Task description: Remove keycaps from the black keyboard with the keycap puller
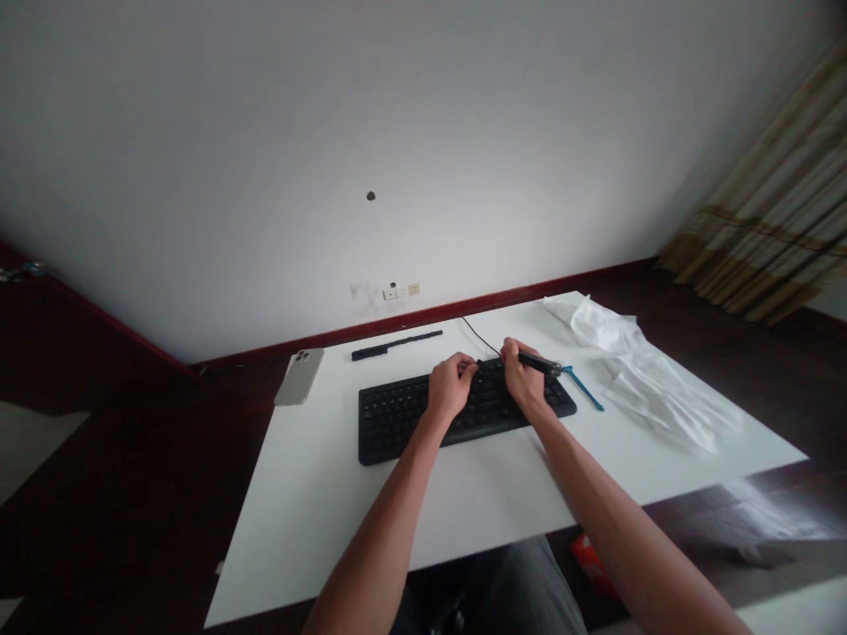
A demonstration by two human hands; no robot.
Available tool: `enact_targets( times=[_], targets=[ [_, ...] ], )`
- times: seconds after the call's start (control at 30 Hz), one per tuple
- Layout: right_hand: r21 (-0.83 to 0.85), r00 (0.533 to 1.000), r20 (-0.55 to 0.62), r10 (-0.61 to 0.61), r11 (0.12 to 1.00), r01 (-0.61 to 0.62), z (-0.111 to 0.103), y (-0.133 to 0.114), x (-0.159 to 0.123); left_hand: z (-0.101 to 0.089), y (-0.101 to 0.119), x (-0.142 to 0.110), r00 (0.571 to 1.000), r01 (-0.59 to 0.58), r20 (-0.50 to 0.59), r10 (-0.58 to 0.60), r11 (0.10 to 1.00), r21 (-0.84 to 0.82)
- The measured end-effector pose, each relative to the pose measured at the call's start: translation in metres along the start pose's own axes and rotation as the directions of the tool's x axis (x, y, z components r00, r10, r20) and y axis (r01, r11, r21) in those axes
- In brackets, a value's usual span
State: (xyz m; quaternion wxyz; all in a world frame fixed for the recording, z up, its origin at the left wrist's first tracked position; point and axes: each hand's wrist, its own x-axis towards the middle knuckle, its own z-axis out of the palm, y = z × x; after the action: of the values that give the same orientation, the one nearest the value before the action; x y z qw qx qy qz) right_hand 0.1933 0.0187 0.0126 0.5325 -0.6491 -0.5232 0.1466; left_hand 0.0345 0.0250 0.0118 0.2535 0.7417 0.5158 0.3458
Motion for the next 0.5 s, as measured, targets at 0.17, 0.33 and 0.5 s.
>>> enact_targets(
  times=[0.17, 0.33, 0.5],
  targets=[
    [0.024, 1.0, 0.016, 0.011, 1.0, -0.011, 0.001, 0.0, 0.001, 0.003, 0.003, 0.0, 0.994, -0.1, 0.067, 0.087, 0.967, 0.236],
    [0.056, 0.993, 0.11, 0.033, 0.998, -0.039, 0.001, 0.0, 0.001, 0.004, 0.004, -0.002, 0.992, -0.126, 0.065, 0.11, 0.933, 0.336],
    [0.143, 0.987, 0.145, 0.064, 0.986, -0.085, 0.002, 0.002, 0.002, -0.007, 0.007, -0.005, 0.99, -0.108, -0.059, 0.127, 0.96, 0.259]
  ],
)
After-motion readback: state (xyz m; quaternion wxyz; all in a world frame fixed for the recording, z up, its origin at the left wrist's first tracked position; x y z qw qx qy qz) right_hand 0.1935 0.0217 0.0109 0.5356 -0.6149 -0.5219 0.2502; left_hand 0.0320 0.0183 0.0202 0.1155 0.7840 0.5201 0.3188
